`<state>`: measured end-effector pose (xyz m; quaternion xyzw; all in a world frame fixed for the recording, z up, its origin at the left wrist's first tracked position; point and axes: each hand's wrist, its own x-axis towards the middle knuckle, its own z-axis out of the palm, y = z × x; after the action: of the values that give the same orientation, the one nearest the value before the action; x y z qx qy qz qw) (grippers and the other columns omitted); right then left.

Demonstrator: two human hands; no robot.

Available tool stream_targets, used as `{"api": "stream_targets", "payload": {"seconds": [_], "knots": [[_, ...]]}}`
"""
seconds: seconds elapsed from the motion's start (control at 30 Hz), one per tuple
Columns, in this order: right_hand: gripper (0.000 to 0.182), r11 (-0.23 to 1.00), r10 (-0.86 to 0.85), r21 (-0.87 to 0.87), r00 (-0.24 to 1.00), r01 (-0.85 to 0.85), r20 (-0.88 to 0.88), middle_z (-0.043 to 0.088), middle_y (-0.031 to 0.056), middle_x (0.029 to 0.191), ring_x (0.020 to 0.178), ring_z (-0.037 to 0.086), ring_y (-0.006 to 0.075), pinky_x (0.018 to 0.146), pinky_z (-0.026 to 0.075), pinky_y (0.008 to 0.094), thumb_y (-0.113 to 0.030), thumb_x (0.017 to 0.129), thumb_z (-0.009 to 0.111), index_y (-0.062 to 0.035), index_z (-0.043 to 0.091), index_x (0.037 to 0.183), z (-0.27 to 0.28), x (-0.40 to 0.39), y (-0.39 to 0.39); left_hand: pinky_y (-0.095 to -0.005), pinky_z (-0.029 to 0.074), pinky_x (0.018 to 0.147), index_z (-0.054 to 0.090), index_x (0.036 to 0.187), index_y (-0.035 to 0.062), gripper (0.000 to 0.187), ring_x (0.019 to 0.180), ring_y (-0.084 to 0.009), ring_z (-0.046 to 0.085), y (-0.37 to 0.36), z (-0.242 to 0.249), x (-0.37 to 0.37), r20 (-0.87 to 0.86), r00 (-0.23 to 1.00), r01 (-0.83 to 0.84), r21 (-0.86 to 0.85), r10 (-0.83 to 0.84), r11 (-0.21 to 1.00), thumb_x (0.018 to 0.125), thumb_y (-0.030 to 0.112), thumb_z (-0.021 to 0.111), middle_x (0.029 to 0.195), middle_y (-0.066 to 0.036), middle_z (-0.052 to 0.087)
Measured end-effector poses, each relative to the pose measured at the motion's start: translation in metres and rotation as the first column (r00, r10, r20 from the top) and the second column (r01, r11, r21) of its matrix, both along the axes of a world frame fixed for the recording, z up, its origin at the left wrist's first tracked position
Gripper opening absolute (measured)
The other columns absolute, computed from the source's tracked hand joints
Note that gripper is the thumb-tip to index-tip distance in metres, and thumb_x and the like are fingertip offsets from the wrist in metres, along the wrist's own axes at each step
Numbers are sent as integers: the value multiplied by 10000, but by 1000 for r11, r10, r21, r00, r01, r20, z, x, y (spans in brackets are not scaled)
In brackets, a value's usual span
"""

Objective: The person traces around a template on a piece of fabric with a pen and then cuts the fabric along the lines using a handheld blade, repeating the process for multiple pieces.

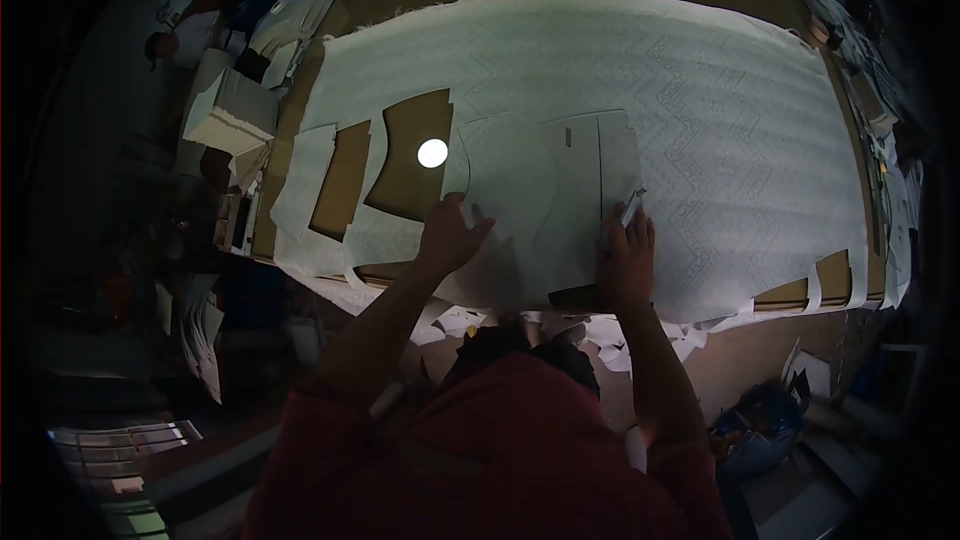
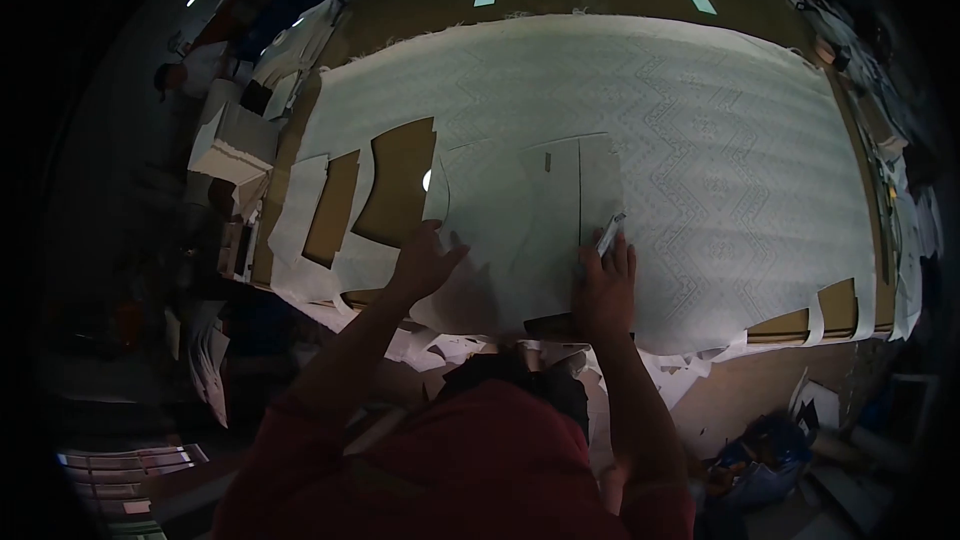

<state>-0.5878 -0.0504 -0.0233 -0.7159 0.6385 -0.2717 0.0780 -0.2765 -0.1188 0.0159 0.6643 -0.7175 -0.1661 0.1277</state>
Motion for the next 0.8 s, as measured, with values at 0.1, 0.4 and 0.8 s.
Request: {"api": "stream_targets", "payload": {"seconds": [0.1, 0.4, 0.8], "knots": [[472, 999, -6, -42, 999, 4, -38, 585, 244, 1462, 1432, 417, 545, 1198, 309, 644, -48, 849, 713, -61, 541, 1289, -1, 0, 0, -485, 497, 1071, 502, 1417, -89, 835, 1243, -424, 634, -11, 20, -5, -114, 990, -67, 155, 85, 986, 870, 463, 806, 1327, -309, 636], [351, 988, -71, -130, 990, 87, 121, 618, 276, 1397, 1289, 533, 540, 1071, 455, 581, -51, 886, 703, -42, 562, 1207, -1, 2, 1, -420, 565, 913, 515, 1423, -87, 882, 1040, -326, 715, -36, 9, 11, -286, 954, -11, 270, 91, 963, 871, 549, 779, 1147, -219, 712], [274, 981, -124, -154, 992, 119, -26, 640, 266, 1382, 1221, 587, 512, 1034, 486, 546, -51, 926, 681, -35, 559, 1171, -4, 10, 1, -450, 504, 724, 640, 961, -21, 409, 752, -275, 639, -60, -17, 19, -586, 810, 178, 213, -20, 961, 975, 384, 690, 826, -186, 659]]}}
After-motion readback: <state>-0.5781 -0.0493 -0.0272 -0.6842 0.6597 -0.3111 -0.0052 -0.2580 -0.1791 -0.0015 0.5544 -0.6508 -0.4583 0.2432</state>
